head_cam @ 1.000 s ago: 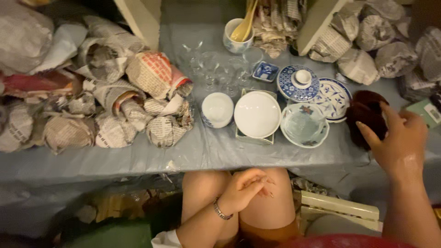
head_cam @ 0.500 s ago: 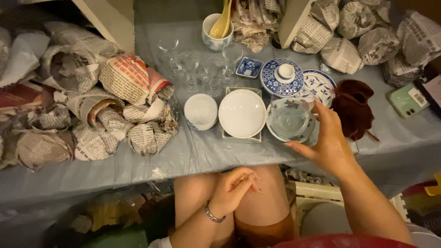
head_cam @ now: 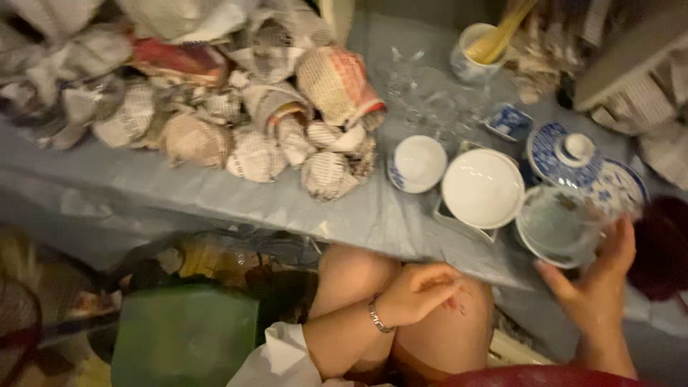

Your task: The person sits on the floor and washes ceramic bowls, plates and glass cups in a bucket of water. They dry the wet pieces with a brown cloth, then wrap the ceramics in newspaper and place the wrapped items on a shelf.

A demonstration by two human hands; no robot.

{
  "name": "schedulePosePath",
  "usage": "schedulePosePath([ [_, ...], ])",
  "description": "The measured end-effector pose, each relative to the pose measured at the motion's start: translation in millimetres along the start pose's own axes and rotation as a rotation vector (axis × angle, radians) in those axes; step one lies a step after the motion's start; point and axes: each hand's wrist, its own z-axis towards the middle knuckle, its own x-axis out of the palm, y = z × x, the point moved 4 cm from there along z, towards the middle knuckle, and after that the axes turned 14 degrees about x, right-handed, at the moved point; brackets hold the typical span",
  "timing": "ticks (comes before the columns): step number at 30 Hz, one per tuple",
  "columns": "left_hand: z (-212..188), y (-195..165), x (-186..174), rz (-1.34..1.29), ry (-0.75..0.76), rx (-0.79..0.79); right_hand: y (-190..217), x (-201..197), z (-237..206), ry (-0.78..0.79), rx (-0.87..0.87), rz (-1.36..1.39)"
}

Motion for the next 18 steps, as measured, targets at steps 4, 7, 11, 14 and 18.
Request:
schedulePosePath([
  [4,7.4,-3.5,1.4,-0.103,-0.007,-0.035,-7.1,16.4,0.9,-0.102,0.077,-0.329],
  [7,14.3,-36.6,-1.5,0.097,0.037,0.108,-5.6,22.5,3.4,-0.109,0.134,-0.315],
  [11,18.2,-119.6,-17.6,0.666,-0.026,0.409,10.3,19.8,2.7,-0.066,0.012,0.036],
  [14,31.0,-189.8,-45.5,1.439,-0.128,0.704,16.9,13.3,1.6,-0.109,0.015,0.066],
  [18,61.7,-225.3,-72.8,1.911,-0.274,0.644,19.6,13.7,-0.1,-0.129,-0.042,0.15],
])
